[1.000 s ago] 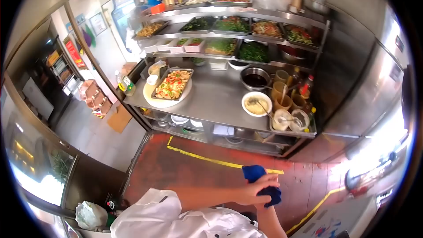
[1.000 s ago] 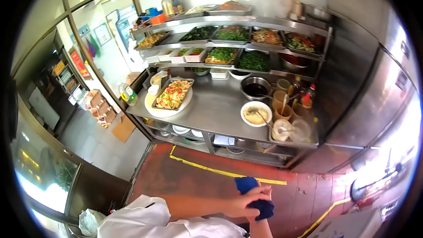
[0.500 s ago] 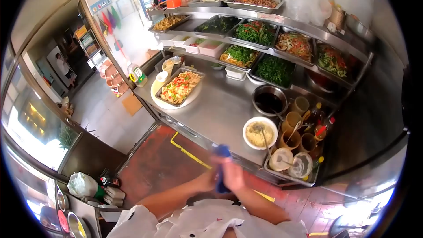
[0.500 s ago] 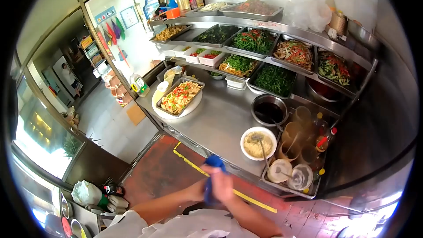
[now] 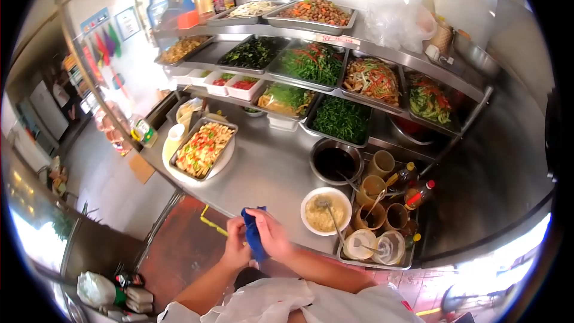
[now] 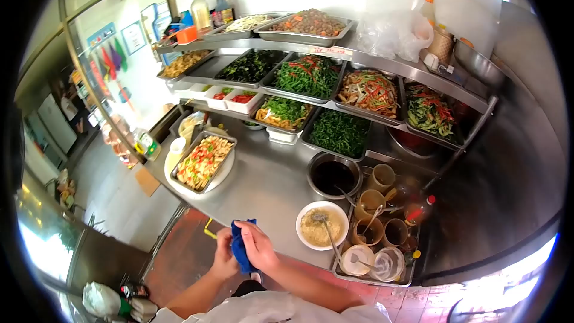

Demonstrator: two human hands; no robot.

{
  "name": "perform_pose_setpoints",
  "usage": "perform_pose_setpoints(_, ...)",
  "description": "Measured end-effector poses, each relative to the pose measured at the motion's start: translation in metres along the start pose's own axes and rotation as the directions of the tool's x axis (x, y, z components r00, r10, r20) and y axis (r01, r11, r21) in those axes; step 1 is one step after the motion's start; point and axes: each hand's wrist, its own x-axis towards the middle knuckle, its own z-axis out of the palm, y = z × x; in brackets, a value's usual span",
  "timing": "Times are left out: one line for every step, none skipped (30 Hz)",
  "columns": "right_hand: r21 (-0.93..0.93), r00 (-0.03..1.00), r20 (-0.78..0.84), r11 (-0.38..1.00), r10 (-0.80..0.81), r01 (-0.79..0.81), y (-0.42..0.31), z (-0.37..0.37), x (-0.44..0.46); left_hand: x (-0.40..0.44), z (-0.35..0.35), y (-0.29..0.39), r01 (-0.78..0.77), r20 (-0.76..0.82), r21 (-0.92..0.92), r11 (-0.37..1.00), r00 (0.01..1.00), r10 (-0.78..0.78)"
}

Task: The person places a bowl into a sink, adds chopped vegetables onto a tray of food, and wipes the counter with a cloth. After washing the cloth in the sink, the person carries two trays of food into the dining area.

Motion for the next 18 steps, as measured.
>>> perform_pose_setpoints(-0.084, 0.995, -0.002, 0.991, -0.1, 0.1, 0.004, 0.008, 0.018, 0.022, -0.004, 0.001, 0.049, -0.065, -0.203, 0.978, 0.996, -0.063)
perform_pose_setpoints(-0.142, 0.991, 0.045, 0.981, -0.128, 0.133, 0.001, 0.014, 0.039, 0.045, -0.017, -0.008, 0.039, -0.084, -0.082, 0.996, 0.995, -0.045)
perform_pose_setpoints(-0.342, 0.994, 0.042, 0.933, -0.102, 0.11, 0.01, 0.02, 0.059, 0.068, -0.031, -0.017, 0.021, -0.1, 0.039, 0.999, 0.995, -0.017)
perform_pose_setpoints(-0.526, 0.997, 0.03, 0.847, -0.067, 0.073, 0.026, 0.025, 0.079, 0.088, -0.04, -0.045, 0.02, -0.136, 0.033, 0.999, 0.991, -0.016)
perform_pose_setpoints(-0.686, 1.0, 0.01, 0.727, -0.022, 0.023, 0.041, 0.029, 0.097, 0.108, -0.051, -0.081, 0.016, -0.133, 0.06, 0.998, 0.991, -0.007)
perform_pose_setpoints(-0.892, 0.988, -0.135, 0.427, 0.071, -0.152, 0.052, 0.029, 0.11, 0.123, -0.065, -0.118, 0.069, -0.12, 0.181, 0.981, 0.992, -0.047)
perform_pose_setpoints(-0.902, 0.977, -0.188, 0.375, 0.1, -0.212, 0.072, 0.023, 0.114, 0.139, -0.079, -0.152, 0.116, -0.117, 0.301, 0.947, 0.99, -0.084)
perform_pose_setpoints(-0.909, 0.964, -0.239, 0.323, 0.117, -0.265, 0.096, 0.01, 0.116, 0.15, -0.096, -0.187, 0.068, -0.08, 0.373, 0.925, 0.996, -0.041)
perform_pose_setpoints(-0.909, 0.948, -0.29, 0.272, 0.132, -0.316, 0.119, -0.006, 0.113, 0.154, -0.115, -0.222, 0.018, -0.041, 0.444, 0.896, 0.999, 0.001)
perform_pose_setpoints(-0.864, 0.963, -0.212, 0.43, 0.163, -0.263, 0.144, -0.028, 0.099, 0.153, -0.129, -0.247, -0.031, -0.001, 0.512, 0.859, 0.999, 0.036)
perform_pose_setpoints(-0.788, 0.975, -0.129, 0.579, 0.181, -0.212, 0.156, -0.05, 0.083, 0.152, -0.14, -0.257, -0.016, 0.053, 0.478, 0.878, 0.999, -0.01)
perform_pose_setpoints(-0.776, 0.904, -0.139, 0.523, 0.404, -0.353, 0.112, -0.047, 0.071, 0.148, -0.152, -0.264, 0.003, 0.106, 0.447, 0.895, 0.993, -0.056)
perform_pose_setpoints(-0.762, 0.784, -0.142, 0.439, 0.605, -0.476, 0.064, -0.042, 0.062, 0.144, -0.164, -0.271, 0.026, 0.156, 0.417, 0.908, 0.983, -0.1)
perform_pose_setpoints(-0.976, 0.626, -0.011, 0.128, 0.78, -0.176, 0.133, -0.066, 0.027, 0.139, -0.177, -0.275, 0.053, 0.226, 0.44, 0.896, 0.96, -0.168)
perform_pose_setpoints(-0.911, 0.642, 0.038, 0.29, 0.766, -0.293, 0.133, -0.073, -0.006, 0.135, -0.188, -0.282, 0.077, 0.291, 0.466, 0.882, 0.928, -0.234)
perform_pose_setpoints(-0.805, 0.662, 0.084, 0.442, 0.745, -0.395, 0.126, -0.076, -0.035, 0.131, -0.194, -0.293, 0.281, 0.255, 0.399, 0.873, 0.88, -0.4)
perform_pose_setpoints(-0.14, 0.567, -0.032, 0.558, 0.823, -0.818, 0.113, -0.069, -0.06, 0.123, -0.201, -0.305, 0.48, 0.233, 0.327, 0.814, 0.794, -0.561)
perform_pose_setpoints(0.619, 0.42, -0.026, 0.344, 0.907, -0.706, 0.104, -0.063, -0.083, 0.114, -0.208, -0.315, 0.658, 0.222, 0.25, 0.71, 0.675, -0.704)
